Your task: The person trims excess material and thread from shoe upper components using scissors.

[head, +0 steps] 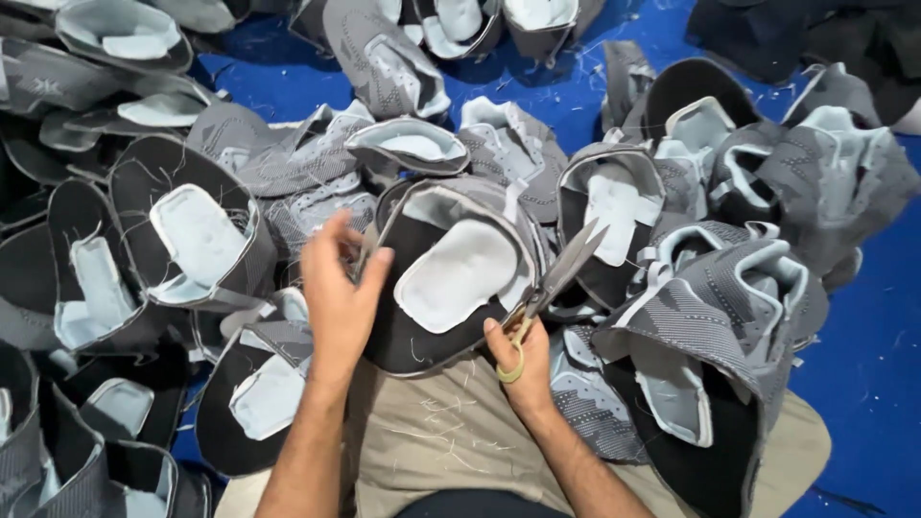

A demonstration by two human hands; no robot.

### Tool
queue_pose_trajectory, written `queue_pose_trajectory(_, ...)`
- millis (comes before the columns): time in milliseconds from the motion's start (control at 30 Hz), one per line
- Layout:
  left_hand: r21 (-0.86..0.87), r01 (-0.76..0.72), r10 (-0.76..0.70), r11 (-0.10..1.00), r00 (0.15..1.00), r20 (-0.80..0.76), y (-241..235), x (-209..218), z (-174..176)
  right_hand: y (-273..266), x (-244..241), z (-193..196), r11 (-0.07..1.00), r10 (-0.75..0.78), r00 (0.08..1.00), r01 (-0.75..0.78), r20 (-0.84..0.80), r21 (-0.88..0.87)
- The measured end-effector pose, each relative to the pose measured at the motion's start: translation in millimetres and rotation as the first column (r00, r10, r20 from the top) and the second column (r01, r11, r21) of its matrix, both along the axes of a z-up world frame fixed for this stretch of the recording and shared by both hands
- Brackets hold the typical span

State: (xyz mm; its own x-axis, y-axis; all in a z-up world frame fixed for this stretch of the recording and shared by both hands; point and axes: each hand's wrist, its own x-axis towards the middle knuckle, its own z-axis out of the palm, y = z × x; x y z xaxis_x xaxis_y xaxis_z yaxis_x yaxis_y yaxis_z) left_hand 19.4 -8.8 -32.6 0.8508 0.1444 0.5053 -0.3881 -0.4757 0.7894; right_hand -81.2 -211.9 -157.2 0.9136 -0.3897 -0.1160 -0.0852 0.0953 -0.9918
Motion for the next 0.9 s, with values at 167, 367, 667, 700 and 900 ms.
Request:
queue_pose_trajectory(167,-0.069,0.214,-0.224,0.974,0.955,-0.196,11.6,6.4,8.7,-7.9,-0.9,-16.8,0.999,0.019,0.999,-0.018,0.027,-0.038)
queue_pose_trajectory(367,-0.632,0.144,0.220,0.762,0.860,0.461,77.7,-60.2,25.8,3.6,3.1,25.7,0.967,0.051,0.993,-0.075,0.103,0.242)
queue_pose_trajectory(667,-0.527,0.191,-0.289,0.828,0.951,-0.111,-21.3,40.1,16.5,2.2,0.5,10.5,0.965,0.021,1.000,-0.017,-0.011,0.262)
queue_pose_trajectory(700,-0.529,0.200,-0.296,0.825,0.950,-0.103,-34.4,61.2,17.0,1.9,0.1,5.7,0.966,0.014,1.000,-0.013,-0.004,0.259)
queue_pose_trajectory(900,-0.683,0.330,-0.540,0.651,0.834,-0.112,-129.9,213.7,-2.7,-0.9,5.3,-63.0,0.946,0.061,0.996,-0.036,-0.066,0.323)
